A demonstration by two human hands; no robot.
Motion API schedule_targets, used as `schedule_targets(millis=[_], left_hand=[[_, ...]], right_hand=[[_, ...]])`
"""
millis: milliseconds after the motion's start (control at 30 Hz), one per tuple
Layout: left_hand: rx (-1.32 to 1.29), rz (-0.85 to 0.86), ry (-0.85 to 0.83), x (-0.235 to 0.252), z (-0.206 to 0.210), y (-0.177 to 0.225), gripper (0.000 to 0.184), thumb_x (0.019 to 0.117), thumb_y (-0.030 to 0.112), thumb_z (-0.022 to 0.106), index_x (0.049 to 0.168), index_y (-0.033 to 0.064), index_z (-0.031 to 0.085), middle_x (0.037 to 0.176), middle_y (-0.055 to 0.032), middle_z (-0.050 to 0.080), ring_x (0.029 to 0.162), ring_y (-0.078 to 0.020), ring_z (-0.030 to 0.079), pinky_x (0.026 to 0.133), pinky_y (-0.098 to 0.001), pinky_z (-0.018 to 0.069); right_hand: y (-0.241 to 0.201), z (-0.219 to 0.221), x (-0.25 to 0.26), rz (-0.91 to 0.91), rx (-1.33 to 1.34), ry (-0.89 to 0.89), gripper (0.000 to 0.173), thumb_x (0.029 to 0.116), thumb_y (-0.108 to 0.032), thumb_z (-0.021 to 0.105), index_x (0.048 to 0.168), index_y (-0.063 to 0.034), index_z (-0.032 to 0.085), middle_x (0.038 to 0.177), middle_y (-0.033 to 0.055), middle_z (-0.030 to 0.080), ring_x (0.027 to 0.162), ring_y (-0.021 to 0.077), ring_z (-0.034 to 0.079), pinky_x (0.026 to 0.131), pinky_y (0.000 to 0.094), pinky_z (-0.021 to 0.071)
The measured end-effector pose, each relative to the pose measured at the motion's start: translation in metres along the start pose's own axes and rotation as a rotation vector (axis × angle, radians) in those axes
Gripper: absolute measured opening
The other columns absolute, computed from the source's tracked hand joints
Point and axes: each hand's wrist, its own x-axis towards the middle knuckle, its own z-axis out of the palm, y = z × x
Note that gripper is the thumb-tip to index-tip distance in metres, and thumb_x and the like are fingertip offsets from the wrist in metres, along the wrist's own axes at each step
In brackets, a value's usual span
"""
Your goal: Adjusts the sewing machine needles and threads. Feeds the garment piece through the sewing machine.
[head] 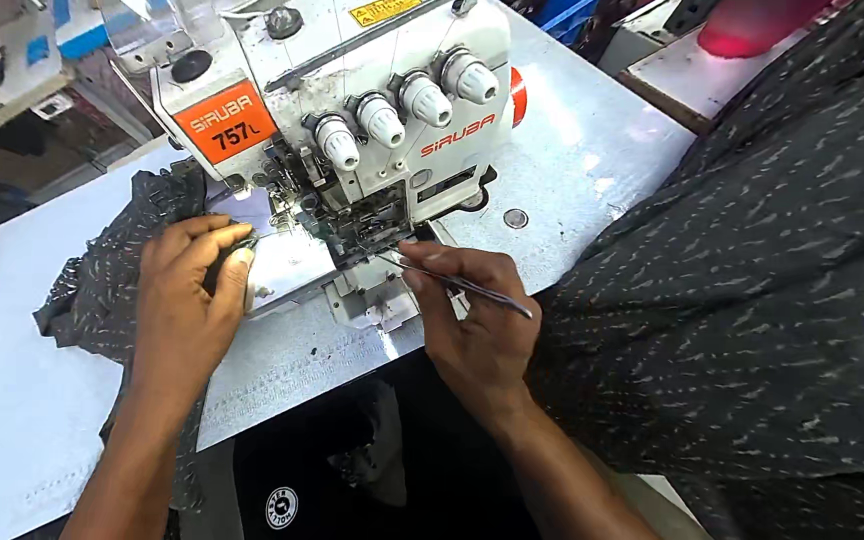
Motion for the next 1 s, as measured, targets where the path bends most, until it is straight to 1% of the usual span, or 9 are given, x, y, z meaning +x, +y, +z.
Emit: schedule_targets(millis=[167, 233, 400, 567, 633, 733, 833, 900, 1000], left_hand=[[0.034, 0.041, 0.06, 0.004, 0.007, 0.011, 0.036, 0.1042, 0.027, 0.052, 0.131, 0.0092, 0.067, 0.139, -0.0087, 0.062, 0.129, -0.0298, 0.053, 0.107, -0.0488, 0.0409], [0.021, 0.041, 0.059, 0.004, 0.009, 0.012, 0.036, 0.1043, 0.024, 0.051, 0.133, 0.0096, 0.066, 0.139, -0.0065, 0.063, 0.131, -0.0281, 0.053, 0.108, -0.0464, 0.0406], [-0.011, 0.042, 0.096, 0.003, 0.016, 0.009, 0.034, 0.1046, 0.023, 0.05, 0.13, 0.0106, 0.069, 0.136, -0.0047, 0.065, 0.129, -0.0243, 0.053, 0.109, -0.0423, 0.0393], [-0.034, 0.03, 0.115, 0.003, 0.019, 0.01, 0.032, 0.1052, 0.023, 0.05, 0.128, 0.0112, 0.07, 0.136, -0.0034, 0.065, 0.13, -0.0235, 0.053, 0.11, -0.0413, 0.0381], [-0.033, 0.016, 0.1, 0.001, 0.018, 0.013, 0.033, 0.1057, 0.022, 0.049, 0.129, 0.0114, 0.069, 0.138, -0.002, 0.064, 0.132, -0.0233, 0.051, 0.111, -0.0422, 0.038], [-0.045, 0.014, 0.099, 0.001, 0.018, 0.012, 0.033, 0.1054, 0.022, 0.048, 0.128, 0.0111, 0.07, 0.139, -0.0016, 0.063, 0.132, -0.0236, 0.051, 0.11, -0.0431, 0.0379], [-0.051, 0.016, 0.107, 0.001, 0.019, 0.012, 0.033, 0.1056, 0.021, 0.048, 0.128, 0.0114, 0.07, 0.14, -0.0018, 0.063, 0.133, -0.0235, 0.051, 0.111, -0.0437, 0.037], [-0.056, 0.019, 0.111, 0.001, 0.02, 0.011, 0.033, 0.1062, 0.021, 0.048, 0.127, 0.0113, 0.071, 0.14, -0.0013, 0.063, 0.134, -0.0227, 0.051, 0.112, -0.0429, 0.0369], [-0.044, 0.022, 0.093, 0.002, 0.02, 0.012, 0.035, 0.1062, 0.021, 0.045, 0.129, 0.0106, 0.07, 0.141, -0.0015, 0.063, 0.135, -0.023, 0.051, 0.113, -0.0433, 0.036]], right_hand=[[0.004, 0.018, 0.012, -0.034, 0.035, 0.047, 0.012, 0.0934, 0.002, 0.072, 0.103, 0.0026, 0.065, 0.107, 0.0146, 0.075, 0.101, 0.0211, 0.075, 0.086, 0.0333, 0.0653], [0.004, 0.025, 0.015, -0.037, 0.043, 0.056, 0.013, 0.0923, 0.003, 0.073, 0.101, 0.0034, 0.064, 0.106, 0.015, 0.074, 0.101, 0.0214, 0.075, 0.085, 0.0336, 0.066], [0.005, 0.036, 0.02, -0.058, -0.023, 0.013, 0.014, 0.0918, 0.003, 0.073, 0.104, 0.0042, 0.067, 0.107, 0.0141, 0.074, 0.102, 0.0184, 0.074, 0.085, 0.0293, 0.0643], [0.006, 0.037, 0.024, -0.09, -0.065, -0.002, 0.013, 0.0915, 0.002, 0.074, 0.103, 0.004, 0.068, 0.108, 0.0143, 0.074, 0.104, 0.0186, 0.074, 0.089, 0.03, 0.0631], [0.005, 0.031, 0.02, -0.049, -0.022, 0.018, 0.017, 0.0905, 0.0, 0.077, 0.103, 0.004, 0.067, 0.105, 0.0131, 0.074, 0.1, 0.0173, 0.074, 0.085, 0.029, 0.0639], [0.006, 0.021, 0.011, 0.083, 0.11, 0.08, 0.025, 0.0866, -0.006, 0.083, 0.101, -0.0011, 0.063, 0.099, 0.0085, 0.072, 0.084, 0.0135, 0.073, 0.071, 0.0254, 0.0635], [0.008, 0.015, 0.007, 0.187, 0.246, 0.105, 0.027, 0.085, -0.006, 0.084, 0.094, -0.0047, 0.058, 0.103, 0.0102, 0.071, 0.083, 0.0172, 0.074, 0.068, 0.0272, 0.0655], [0.007, 0.017, 0.008, 0.224, 0.3, 0.125, 0.025, 0.0864, -0.004, 0.082, 0.094, -0.005, 0.058, 0.102, 0.0098, 0.071, 0.079, 0.0153, 0.072, 0.064, 0.0245, 0.0629], [0.004, 0.022, 0.01, 0.263, 0.361, 0.121, 0.027, 0.0886, 0.0, 0.079, 0.103, -0.006, 0.057, 0.104, 0.009, 0.072, 0.088, 0.0163, 0.074, 0.072, 0.026, 0.0647]])
